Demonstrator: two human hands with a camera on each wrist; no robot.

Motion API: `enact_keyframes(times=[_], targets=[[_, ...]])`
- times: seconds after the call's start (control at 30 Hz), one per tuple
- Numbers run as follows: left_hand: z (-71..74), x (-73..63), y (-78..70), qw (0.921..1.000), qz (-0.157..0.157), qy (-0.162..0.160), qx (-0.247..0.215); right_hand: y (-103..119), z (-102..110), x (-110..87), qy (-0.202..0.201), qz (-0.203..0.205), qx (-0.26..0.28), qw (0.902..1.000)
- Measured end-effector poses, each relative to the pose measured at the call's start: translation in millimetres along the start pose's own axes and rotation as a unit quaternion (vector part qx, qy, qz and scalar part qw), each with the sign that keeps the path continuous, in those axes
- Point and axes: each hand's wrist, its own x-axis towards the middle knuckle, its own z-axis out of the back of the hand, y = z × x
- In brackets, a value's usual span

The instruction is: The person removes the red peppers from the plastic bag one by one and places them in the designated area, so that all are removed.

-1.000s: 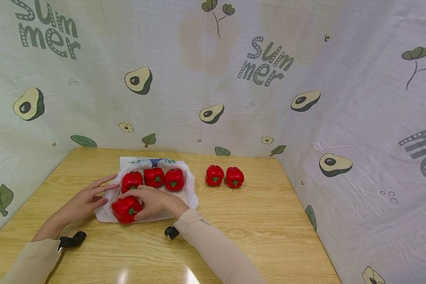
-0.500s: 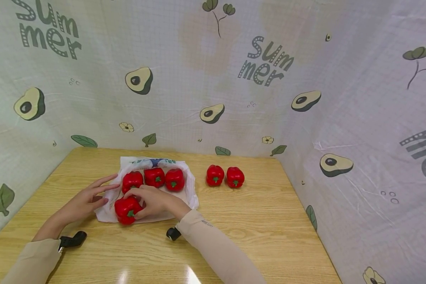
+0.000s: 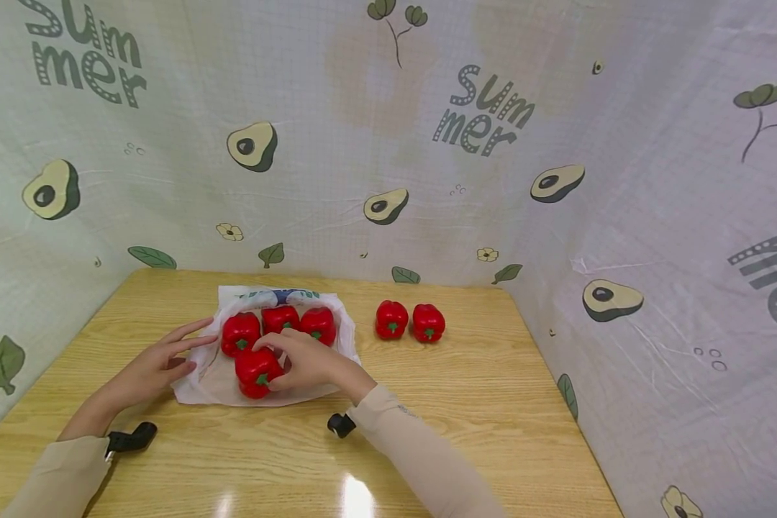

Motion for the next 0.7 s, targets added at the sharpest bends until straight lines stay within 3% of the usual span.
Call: enact_keyframes(times=[0.7], targets=[[1.5,0.2,-0.2,0.9996,0.018,0.008,0.020,-22.3,41.4,-67.6,-0.078,-0.053,0.024,0.9952]])
